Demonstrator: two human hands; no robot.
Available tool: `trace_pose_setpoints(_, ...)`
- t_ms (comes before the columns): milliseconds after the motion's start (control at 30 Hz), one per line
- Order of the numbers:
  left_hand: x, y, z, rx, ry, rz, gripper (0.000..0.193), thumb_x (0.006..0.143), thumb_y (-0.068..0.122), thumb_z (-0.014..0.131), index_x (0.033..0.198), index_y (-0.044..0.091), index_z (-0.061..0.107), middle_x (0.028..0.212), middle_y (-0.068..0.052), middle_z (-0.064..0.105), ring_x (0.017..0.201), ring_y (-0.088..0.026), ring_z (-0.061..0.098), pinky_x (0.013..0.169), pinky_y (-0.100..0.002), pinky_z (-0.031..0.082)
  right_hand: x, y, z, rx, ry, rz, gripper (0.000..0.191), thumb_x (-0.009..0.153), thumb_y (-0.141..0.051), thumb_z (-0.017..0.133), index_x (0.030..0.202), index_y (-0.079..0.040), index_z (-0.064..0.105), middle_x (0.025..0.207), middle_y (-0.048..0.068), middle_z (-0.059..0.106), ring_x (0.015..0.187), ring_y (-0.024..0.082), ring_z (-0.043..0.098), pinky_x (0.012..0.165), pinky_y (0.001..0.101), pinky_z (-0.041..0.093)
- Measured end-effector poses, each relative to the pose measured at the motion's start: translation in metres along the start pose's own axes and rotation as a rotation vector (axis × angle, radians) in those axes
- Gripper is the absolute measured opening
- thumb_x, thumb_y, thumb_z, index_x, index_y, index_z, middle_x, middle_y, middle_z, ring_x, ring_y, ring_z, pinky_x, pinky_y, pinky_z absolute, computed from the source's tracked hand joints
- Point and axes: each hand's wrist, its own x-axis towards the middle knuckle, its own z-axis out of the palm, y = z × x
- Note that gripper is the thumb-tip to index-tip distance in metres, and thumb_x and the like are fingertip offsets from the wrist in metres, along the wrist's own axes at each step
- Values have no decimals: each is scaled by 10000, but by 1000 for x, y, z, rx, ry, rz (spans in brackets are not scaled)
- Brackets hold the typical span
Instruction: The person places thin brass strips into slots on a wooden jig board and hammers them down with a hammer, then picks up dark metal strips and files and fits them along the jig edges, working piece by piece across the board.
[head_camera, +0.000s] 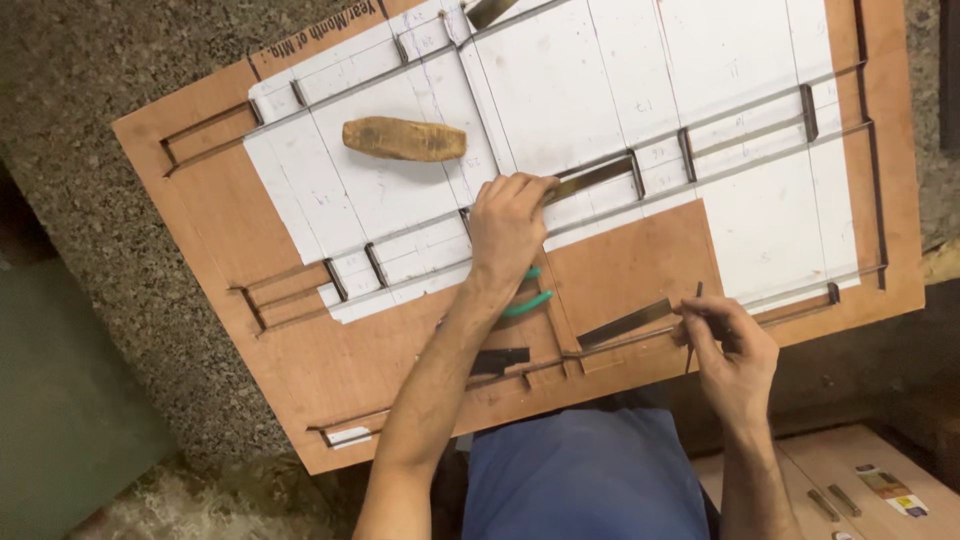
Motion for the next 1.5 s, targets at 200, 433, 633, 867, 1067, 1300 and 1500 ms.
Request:
trace_pose_setpoints(200, 3, -6, 0, -13, -35, 41, 194, 852, -7, 715, 1010, 95, 765, 916, -31, 705, 891, -244, 633, 849, -384, 484, 14, -9, 5, 23, 9, 2, 199, 1051, 33, 608, 1246, 37, 645, 1041, 113, 722, 841, 126, 678, 731, 250, 560)
trace_pose_setpoints(433, 14, -4, 0, 2, -86, 51, 207, 835, -46, 671, 968, 73, 777, 868, -48, 707, 857, -241, 635, 838, -389, 487, 68, -26, 16, -165, -161, -116, 383, 1029, -7, 626, 1406, 12, 562, 1065, 122, 760, 802, 120, 707, 659, 242, 556)
trace_pose_setpoints(633, 33, -4, -5, 134, -292, 40, 166, 847, -35, 664, 836, 92, 770, 749, -44, 686, 783, -234, 638, 827, -402, 496, 109, -37, 13, -258, -353, -311, 293, 1056, 29, 668, 1347, 8, 649, 1108, 122, 756, 916, 150, 730, 757, 260, 595)
trace_pose_setpoints(867, 34, 1, -16, 187, -291, 96, 97, 873, 4, 703, 866, 82, 761, 787, -37, 679, 825, -239, 625, 838, -393, 491, 141, -51, 10, -381, -464, -444, 257, 1062, 28, 725, 1306, -50, 716, 1073, 84, 727, 883, 137, 701, 732, 245, 559)
trace_pose_setpoints(1067, 19, 13, -12, 101, -157, 34, 131, 926, 123, 773, 1038, 58, 756, 944, -23, 681, 952, -201, 591, 885, -367, 488, 173, -68, 20, -559, -578, -642, 244, 979, -11, 789, 1209, -91, 778, 1039, 78, 668, 787, 144, 641, 649, 278, 528)
trace_pose_setpoints(1300, 9, 19, 8, 29, 14, -36, 138, 935, 49, 757, 1069, 81, 750, 968, 5, 665, 983, -194, 583, 974, -373, 467, 204, -83, 30, -901, -603, -1071, 229, 955, -74, 853, 1173, -132, 814, 953, 15, 685, 790, 149, 653, 646, 284, 512)
trace_pose_setpoints(1500, 7, 23, 16, 88, 43, -72, 244, 883, -98, 683, 1026, 91, 744, 945, 3, 645, 938, -209, 578, 975, -369, 464, 204, -81, 32, -920, -576, -1170, 198, 897, -87, 896, 1077, -107, 814, 888, 56, 683, 662, 131, 604, 536, 261, 459)
